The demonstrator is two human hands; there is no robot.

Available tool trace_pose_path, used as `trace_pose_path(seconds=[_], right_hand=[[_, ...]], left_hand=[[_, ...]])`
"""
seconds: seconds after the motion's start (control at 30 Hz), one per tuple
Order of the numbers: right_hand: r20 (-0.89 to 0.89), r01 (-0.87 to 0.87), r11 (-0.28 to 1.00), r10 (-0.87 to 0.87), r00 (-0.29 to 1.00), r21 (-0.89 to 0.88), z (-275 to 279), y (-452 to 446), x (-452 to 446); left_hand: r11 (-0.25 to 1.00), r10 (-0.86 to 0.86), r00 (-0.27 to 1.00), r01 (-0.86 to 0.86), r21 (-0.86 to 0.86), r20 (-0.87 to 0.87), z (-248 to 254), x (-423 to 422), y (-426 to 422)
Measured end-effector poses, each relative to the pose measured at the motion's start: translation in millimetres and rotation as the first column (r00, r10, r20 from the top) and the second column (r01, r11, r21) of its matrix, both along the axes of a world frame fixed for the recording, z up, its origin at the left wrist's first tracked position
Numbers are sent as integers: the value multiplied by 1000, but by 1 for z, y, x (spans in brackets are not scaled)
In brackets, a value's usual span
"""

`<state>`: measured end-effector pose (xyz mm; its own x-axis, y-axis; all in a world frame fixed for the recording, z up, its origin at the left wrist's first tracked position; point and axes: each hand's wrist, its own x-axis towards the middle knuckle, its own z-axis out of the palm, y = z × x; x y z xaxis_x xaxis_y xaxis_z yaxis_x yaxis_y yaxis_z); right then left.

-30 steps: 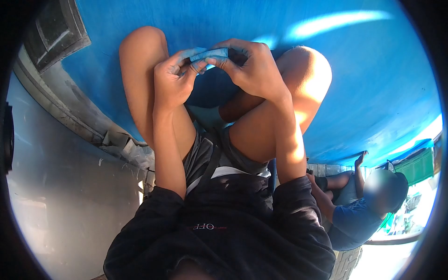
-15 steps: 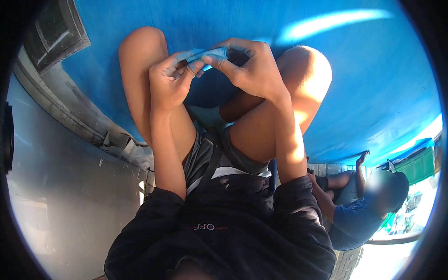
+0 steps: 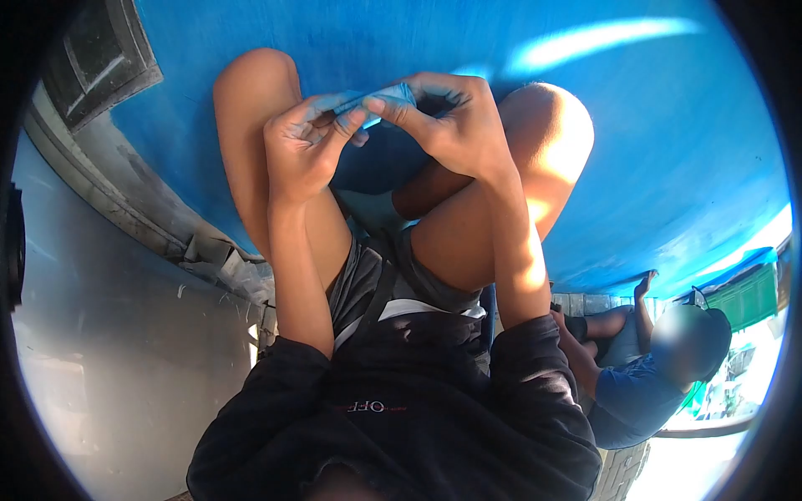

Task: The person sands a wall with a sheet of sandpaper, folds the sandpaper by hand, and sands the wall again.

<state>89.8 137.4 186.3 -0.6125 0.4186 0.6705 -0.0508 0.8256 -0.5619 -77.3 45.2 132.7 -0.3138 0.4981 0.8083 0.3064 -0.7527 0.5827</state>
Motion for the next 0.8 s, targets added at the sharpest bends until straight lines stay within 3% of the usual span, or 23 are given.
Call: trace_pose_path(seconds=[0.13,0.3,0.57,0.67,0.8], right_hand=[[-133,-66,998,63,989,-18,-3,1,-9],[-102,-88,996,85,991,-28,2,-1,-7],[-184,8,991,-32,982,-130,-1,-2,-9],[-65,137,980,-148,987,-143,0,0,-7],[-21,83,996,-83,996,17,-6,8,-11]], left_hand=[[987,-160,974,162,1,158,3,0,0],[984,-174,968,176,3,181,4,-4,-2],[982,-187,951,173,75,246,7,1,4],[975,-216,951,198,100,223,5,1,6],[974,-203,946,169,149,254,6,3,8]])
